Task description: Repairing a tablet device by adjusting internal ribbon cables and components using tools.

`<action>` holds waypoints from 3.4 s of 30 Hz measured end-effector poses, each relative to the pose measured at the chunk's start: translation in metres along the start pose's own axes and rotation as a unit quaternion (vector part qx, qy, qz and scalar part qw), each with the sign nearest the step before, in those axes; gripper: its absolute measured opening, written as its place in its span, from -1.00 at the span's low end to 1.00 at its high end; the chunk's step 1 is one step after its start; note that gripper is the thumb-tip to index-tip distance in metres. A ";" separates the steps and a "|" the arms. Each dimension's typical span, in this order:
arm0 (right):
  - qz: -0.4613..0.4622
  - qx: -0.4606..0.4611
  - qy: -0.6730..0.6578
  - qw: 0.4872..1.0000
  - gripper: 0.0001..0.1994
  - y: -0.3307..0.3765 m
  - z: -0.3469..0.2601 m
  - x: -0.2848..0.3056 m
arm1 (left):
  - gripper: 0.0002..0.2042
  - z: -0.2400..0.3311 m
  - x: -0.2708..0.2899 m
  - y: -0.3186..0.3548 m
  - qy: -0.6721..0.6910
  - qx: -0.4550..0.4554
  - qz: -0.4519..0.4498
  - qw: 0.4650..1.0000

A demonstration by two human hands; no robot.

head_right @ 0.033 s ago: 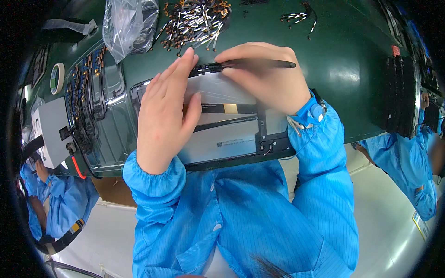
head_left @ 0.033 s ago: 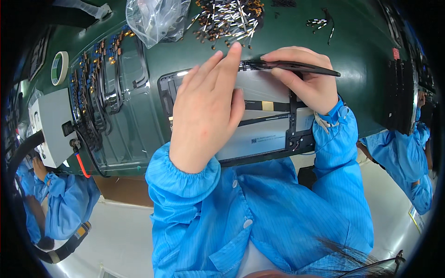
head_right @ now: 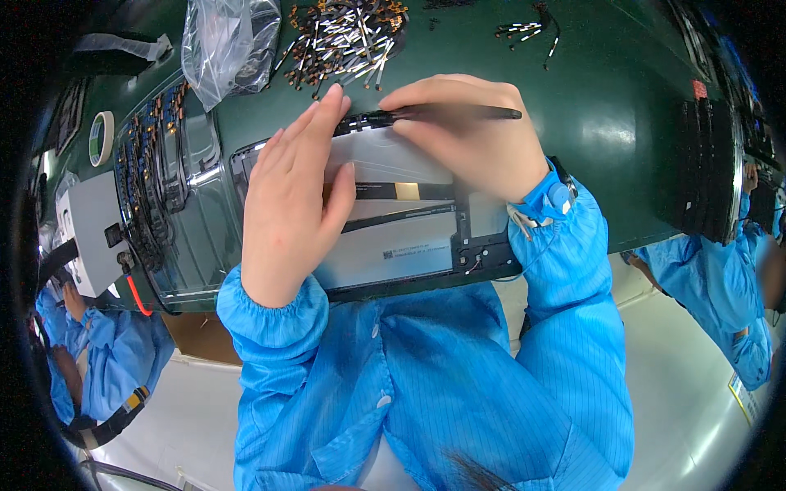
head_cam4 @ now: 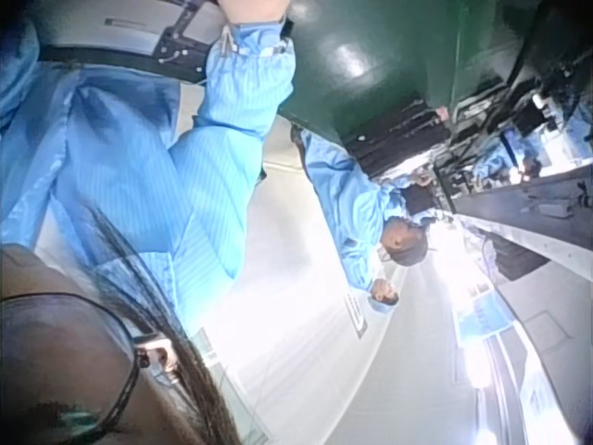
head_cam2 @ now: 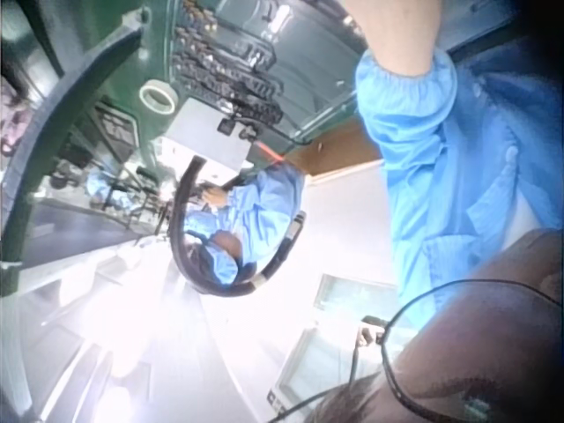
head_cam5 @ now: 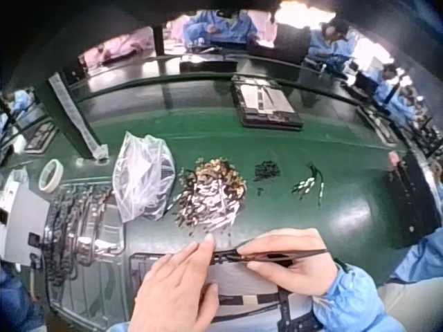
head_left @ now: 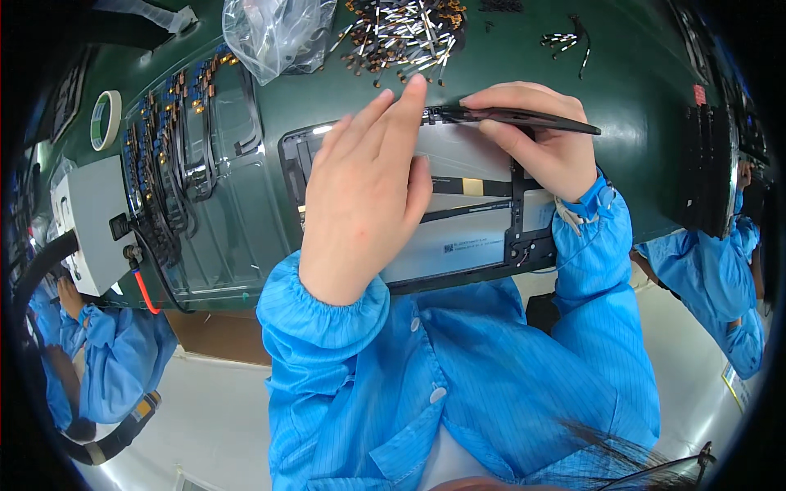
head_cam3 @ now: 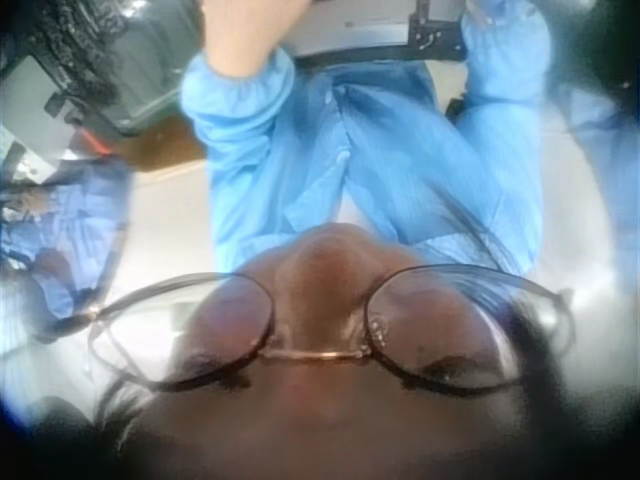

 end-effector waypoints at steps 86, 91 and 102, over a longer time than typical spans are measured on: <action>0.003 0.005 -0.334 0.942 -0.67 0.111 -0.061 -0.063 | -0.68 -0.015 0.143 0.093 -0.182 -0.075 0.244 0.949; -0.098 -0.067 -0.507 0.854 -0.68 0.058 -0.093 -0.124 | -0.71 0.025 0.115 0.118 -0.179 -0.177 0.271 0.929; -0.037 -0.052 -0.479 0.876 -0.71 0.047 -0.078 -0.129 | -0.78 0.073 0.052 0.148 -0.217 -0.288 0.175 0.916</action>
Point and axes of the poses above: each hand's wrist, its own y-axis away from the middle knuckle, its own x-axis out of the back of the hand, z = x × y, the point moved 6 cm from there along -y, towards the middle knuckle, and after that the axes turned 13 degrees about -z, right-handed, at the moved point
